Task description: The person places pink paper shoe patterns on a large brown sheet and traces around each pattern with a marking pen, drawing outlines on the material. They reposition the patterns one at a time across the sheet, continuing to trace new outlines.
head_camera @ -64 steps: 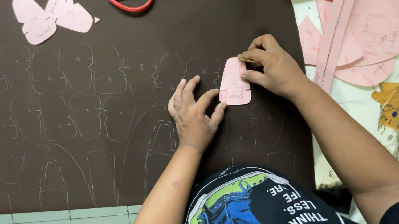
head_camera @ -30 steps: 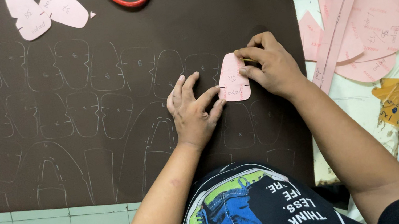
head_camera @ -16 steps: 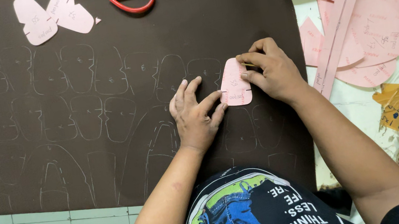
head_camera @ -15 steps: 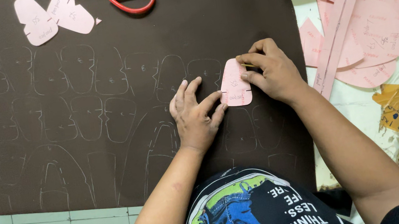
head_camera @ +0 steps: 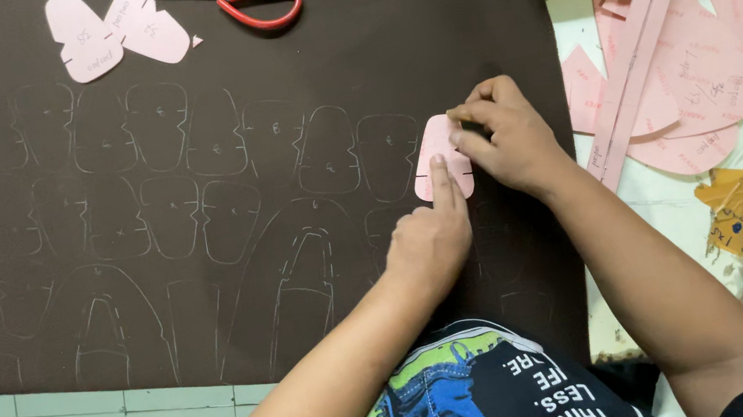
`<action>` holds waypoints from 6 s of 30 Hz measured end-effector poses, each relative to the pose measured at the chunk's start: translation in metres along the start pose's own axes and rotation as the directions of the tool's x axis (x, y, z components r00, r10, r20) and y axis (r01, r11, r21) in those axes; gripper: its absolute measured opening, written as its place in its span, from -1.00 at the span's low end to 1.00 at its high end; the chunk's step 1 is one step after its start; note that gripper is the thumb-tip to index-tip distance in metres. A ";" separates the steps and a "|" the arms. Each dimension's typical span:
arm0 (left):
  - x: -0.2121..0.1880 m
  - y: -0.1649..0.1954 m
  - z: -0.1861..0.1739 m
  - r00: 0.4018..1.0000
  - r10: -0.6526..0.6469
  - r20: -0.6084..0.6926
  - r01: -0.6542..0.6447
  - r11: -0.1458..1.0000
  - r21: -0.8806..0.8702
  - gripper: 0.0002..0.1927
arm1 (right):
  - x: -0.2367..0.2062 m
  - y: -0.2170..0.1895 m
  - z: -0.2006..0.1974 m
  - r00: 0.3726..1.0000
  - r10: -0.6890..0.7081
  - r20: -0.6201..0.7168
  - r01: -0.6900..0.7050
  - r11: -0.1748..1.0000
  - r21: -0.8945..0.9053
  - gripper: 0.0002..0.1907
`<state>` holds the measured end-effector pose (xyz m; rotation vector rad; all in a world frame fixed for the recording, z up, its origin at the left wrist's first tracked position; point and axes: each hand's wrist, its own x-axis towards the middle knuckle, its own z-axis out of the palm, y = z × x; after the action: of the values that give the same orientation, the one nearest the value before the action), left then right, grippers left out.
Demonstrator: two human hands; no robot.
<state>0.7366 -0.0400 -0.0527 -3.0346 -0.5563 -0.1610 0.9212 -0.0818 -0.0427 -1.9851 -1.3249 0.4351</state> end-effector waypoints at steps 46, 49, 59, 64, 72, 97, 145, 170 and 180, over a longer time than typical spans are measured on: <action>0.021 0.103 0.018 0.996 -0.086 0.010 0.086 0.966 -0.245 -0.49 | -0.059 0.022 -0.074 0.994 0.058 0.090 -0.068 0.991 0.113 -0.77; 0.033 0.115 0.028 0.947 -0.185 0.265 0.298 0.815 -0.497 -0.41 | -0.042 0.014 -0.075 0.977 0.022 0.213 -0.044 0.994 0.100 -0.78; 0.063 0.113 0.043 0.991 -0.015 0.135 0.082 0.860 -0.504 -0.86 | -0.007 0.027 -0.082 0.928 -0.147 0.341 0.173 0.984 -0.045 -0.83; 0.081 0.113 0.037 0.989 -0.071 0.127 0.132 0.802 -0.582 -0.81 | 0.000 0.037 -0.090 0.926 -0.300 0.229 0.335 0.933 -0.135 -0.86; 0.106 0.115 0.034 0.980 -0.143 0.139 0.198 0.781 -0.592 -0.39 | 0.017 0.049 -0.114 0.919 -0.271 0.286 0.342 0.909 -0.237 -0.88; 0.134 0.074 0.000 0.998 0.054 0.028 -0.043 0.958 -0.284 -0.60 | 0.072 0.065 -0.113 0.913 -0.356 0.200 0.393 0.901 -0.186 -0.88; 0.087 0.089 -0.003 0.999 -0.001 0.037 0.016 0.916 -0.402 -0.73 | -0.070 0.073 -0.135 0.987 -0.110 0.118 0.134 0.966 -0.221 -0.87; 0.070 0.092 -0.004 0.998 -0.037 0.055 0.060 0.854 -0.518 -0.76 | -0.125 0.067 -0.130 0.988 -0.156 0.021 0.157 0.973 -0.171 -0.90; 0.057 0.112 -0.008 0.998 -0.028 0.053 0.054 0.803 -0.593 -0.72 | -0.164 0.060 -0.137 0.956 -0.275 0.103 0.288 0.947 -0.144 -0.91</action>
<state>0.8292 -0.1253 -0.0415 -3.6456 -0.6865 -0.3341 0.9769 -0.2932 -0.0066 -1.8779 -1.7129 0.2845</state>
